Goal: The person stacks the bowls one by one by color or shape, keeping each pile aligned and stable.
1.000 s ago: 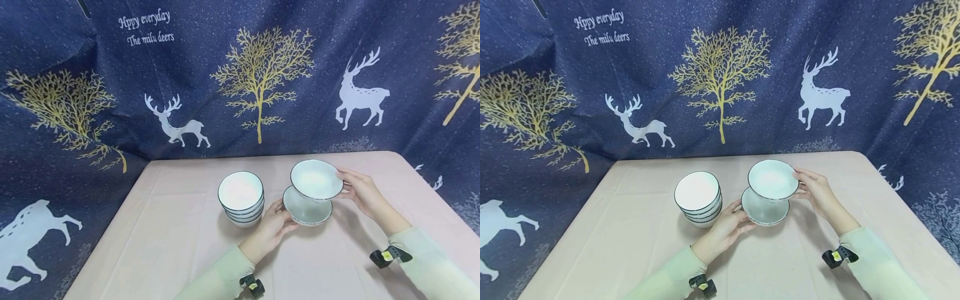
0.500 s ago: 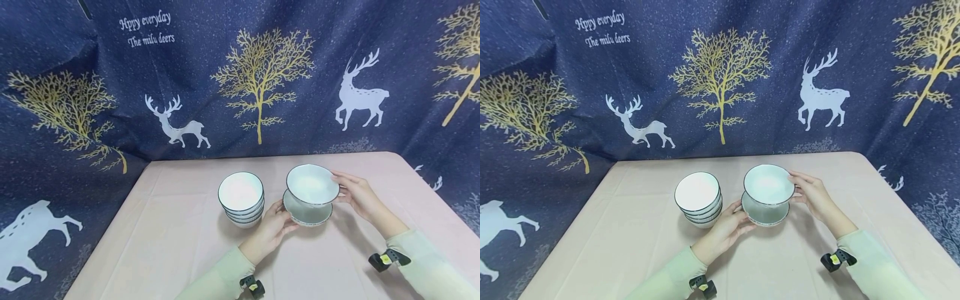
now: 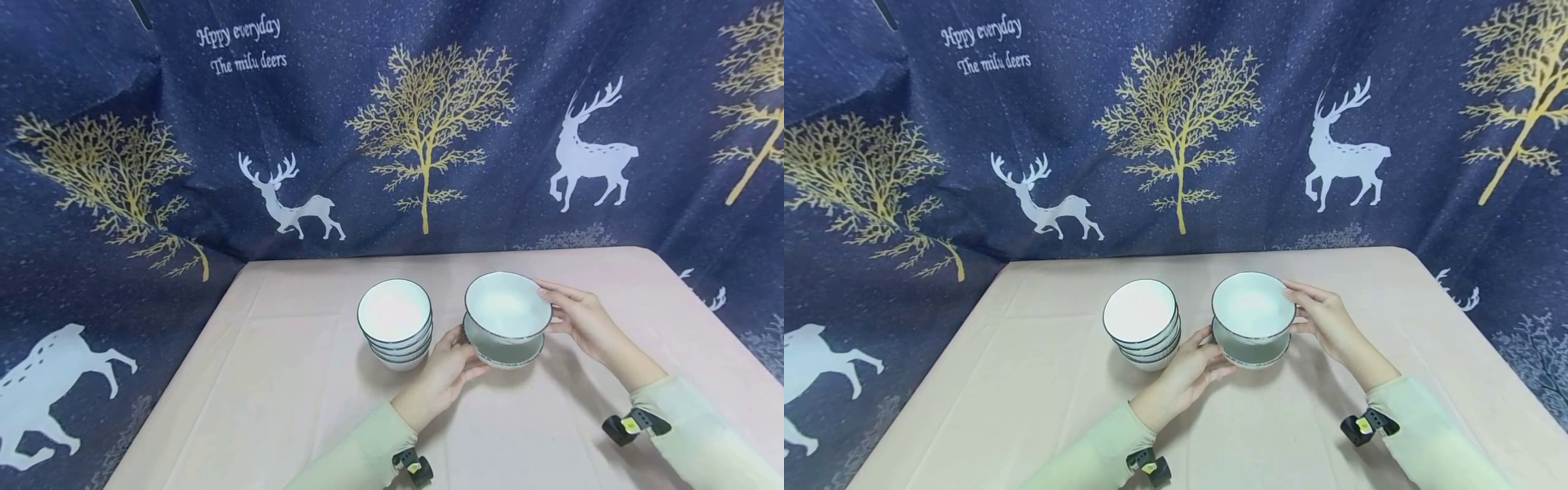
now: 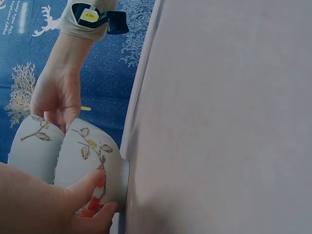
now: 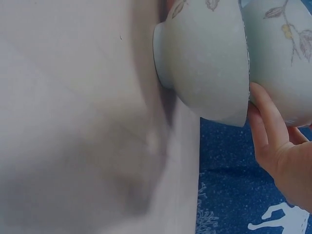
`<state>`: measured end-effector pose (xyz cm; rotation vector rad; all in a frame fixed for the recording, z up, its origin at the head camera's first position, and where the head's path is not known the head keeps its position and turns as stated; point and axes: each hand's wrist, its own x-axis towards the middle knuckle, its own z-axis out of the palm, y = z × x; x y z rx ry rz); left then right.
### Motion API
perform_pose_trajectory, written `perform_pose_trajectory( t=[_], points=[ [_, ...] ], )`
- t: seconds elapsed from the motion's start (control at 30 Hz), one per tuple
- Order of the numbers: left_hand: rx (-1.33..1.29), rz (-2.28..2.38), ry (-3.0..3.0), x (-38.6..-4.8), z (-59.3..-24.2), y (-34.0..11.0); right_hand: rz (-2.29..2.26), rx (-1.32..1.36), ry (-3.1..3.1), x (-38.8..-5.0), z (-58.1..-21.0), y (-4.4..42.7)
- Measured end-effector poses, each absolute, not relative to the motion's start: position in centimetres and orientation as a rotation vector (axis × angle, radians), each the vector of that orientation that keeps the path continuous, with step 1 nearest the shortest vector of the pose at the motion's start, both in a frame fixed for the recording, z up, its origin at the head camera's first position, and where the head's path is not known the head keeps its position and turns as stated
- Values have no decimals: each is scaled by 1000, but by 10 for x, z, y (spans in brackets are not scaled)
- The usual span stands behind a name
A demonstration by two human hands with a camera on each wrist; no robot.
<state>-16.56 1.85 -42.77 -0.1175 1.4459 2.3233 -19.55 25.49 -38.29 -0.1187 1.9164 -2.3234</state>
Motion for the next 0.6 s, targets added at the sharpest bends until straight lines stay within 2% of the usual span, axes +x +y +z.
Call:
perform_pose_trajectory(
  t=[0.6],
  points=[
    [-121,2329,1418,-166,-429,17,-2271,-121,1995,-193,-384,250]
  ],
)
